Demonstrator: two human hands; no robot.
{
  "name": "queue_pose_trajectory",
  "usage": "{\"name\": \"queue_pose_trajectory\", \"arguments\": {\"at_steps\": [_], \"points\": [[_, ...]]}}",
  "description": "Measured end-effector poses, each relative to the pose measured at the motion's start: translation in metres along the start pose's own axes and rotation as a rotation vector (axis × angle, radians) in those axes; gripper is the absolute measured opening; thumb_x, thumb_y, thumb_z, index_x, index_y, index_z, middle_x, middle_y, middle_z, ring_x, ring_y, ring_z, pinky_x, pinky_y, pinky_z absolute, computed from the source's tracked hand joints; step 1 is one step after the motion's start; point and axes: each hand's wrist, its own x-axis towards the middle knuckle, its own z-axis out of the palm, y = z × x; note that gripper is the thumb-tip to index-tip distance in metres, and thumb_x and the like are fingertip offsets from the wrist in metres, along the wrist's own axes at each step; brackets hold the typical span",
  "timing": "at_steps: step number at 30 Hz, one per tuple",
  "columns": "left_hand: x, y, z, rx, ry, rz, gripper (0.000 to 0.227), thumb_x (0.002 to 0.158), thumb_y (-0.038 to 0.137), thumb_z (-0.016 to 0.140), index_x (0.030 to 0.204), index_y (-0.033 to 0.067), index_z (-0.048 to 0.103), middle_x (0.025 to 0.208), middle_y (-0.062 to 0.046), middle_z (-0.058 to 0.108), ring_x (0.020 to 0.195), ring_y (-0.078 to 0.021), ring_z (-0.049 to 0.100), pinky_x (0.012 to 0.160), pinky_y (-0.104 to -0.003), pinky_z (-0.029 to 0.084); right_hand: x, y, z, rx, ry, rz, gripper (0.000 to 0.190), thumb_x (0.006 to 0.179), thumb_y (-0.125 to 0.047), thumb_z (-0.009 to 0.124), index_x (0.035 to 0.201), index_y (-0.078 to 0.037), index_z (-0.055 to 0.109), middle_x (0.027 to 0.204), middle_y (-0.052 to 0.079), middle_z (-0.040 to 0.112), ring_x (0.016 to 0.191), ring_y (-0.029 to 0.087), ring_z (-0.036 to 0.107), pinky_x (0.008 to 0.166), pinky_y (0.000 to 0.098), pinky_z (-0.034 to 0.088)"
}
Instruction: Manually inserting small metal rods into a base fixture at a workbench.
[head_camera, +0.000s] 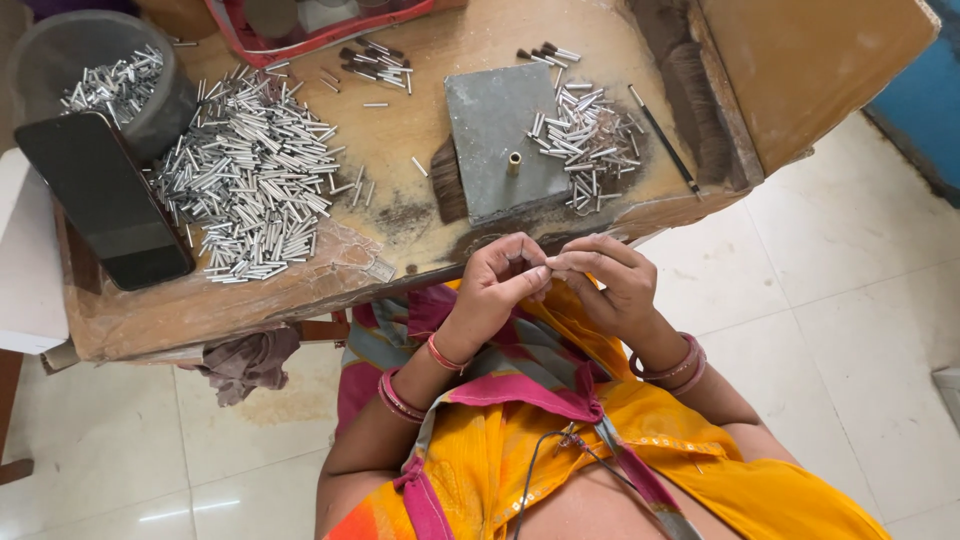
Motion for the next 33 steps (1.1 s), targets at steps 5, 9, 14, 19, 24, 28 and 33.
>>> {"name": "queue_pose_trajectory", "arguments": {"at_steps": [5,9,14,19,24,28,33], "points": [[0.000,-0.001,0.002,0.026,0.013,-0.015,0.003,0.099,0.006,0.065,0.098,0.0040,0.062,0.086,0.001,0.064,0.077,-0.0055,0.061,0.070,-0.023,0.051,-0.001,0.003,-0.001,0.021,0.010,0.026,0.011,0.091,0.001,0.074,0.102,-0.002,0.073,0.096,0.011,0.071,0.084,0.020,0.070,0.075,0.0296,0.056],[0.000,0.001,0.004,0.077,0.015,-0.010,0.003,0.099,0.005,0.065,0.097,0.0039,0.063,0.086,0.002,0.064,0.078,-0.0047,0.061,0.070,-0.022,0.051,0.000,0.005,-0.002,0.035,0.010,0.044,0.010,0.092,0.002,0.073,0.101,-0.002,0.072,0.096,0.011,0.071,0.084,0.020,0.070,0.075,0.0290,0.056],[-0.001,0.005,0.007,0.098,0.026,-0.011,0.004,0.098,0.003,0.066,0.096,0.0035,0.062,0.086,0.003,0.063,0.077,-0.0043,0.061,0.070,-0.022,0.051,-0.001,0.009,-0.002,0.047,0.009,0.074,0.010,0.092,0.002,0.073,0.101,-0.001,0.071,0.096,0.011,0.070,0.083,0.018,0.070,0.073,0.0277,0.056],[-0.001,0.006,0.008,0.145,0.028,0.008,0.005,0.097,0.003,0.066,0.095,0.0037,0.062,0.087,0.004,0.062,0.077,-0.0034,0.060,0.070,-0.022,0.051,-0.005,0.020,0.000,0.099,0.019,0.116,0.009,0.092,0.002,0.074,0.101,-0.001,0.072,0.096,0.010,0.070,0.081,0.015,0.069,0.072,0.0255,0.056],[-0.003,0.008,0.010,0.218,0.049,0.000,0.006,0.096,0.002,0.067,0.093,0.0030,0.063,0.082,0.004,0.062,0.074,-0.0023,0.060,0.065,-0.021,0.050,-0.007,0.026,0.002,0.124,0.023,0.150,0.010,0.092,0.002,0.075,0.101,-0.001,0.072,0.095,0.009,0.070,0.081,0.014,0.069,0.072,0.0252,0.056],[-0.003,0.010,0.012,0.243,0.039,0.034,0.005,0.096,0.001,0.067,0.093,0.0024,0.063,0.083,0.004,0.063,0.075,-0.0018,0.059,0.065,-0.020,0.049,-0.007,0.029,0.002,0.109,0.019,0.136,0.011,0.091,0.002,0.075,0.101,-0.001,0.072,0.095,0.009,0.070,0.081,0.015,0.069,0.072,0.0256,0.056],[-0.004,0.010,0.014,0.310,0.058,0.084,0.007,0.095,0.000,0.068,0.091,0.0022,0.063,0.082,0.003,0.063,0.075,-0.0010,0.057,0.065,-0.020,0.048,-0.007,0.031,0.002,0.059,0.016,0.090,0.013,0.089,0.001,0.076,0.101,-0.004,0.072,0.094,0.009,0.070,0.082,0.019,0.070,0.074,0.0281,0.055]]}}
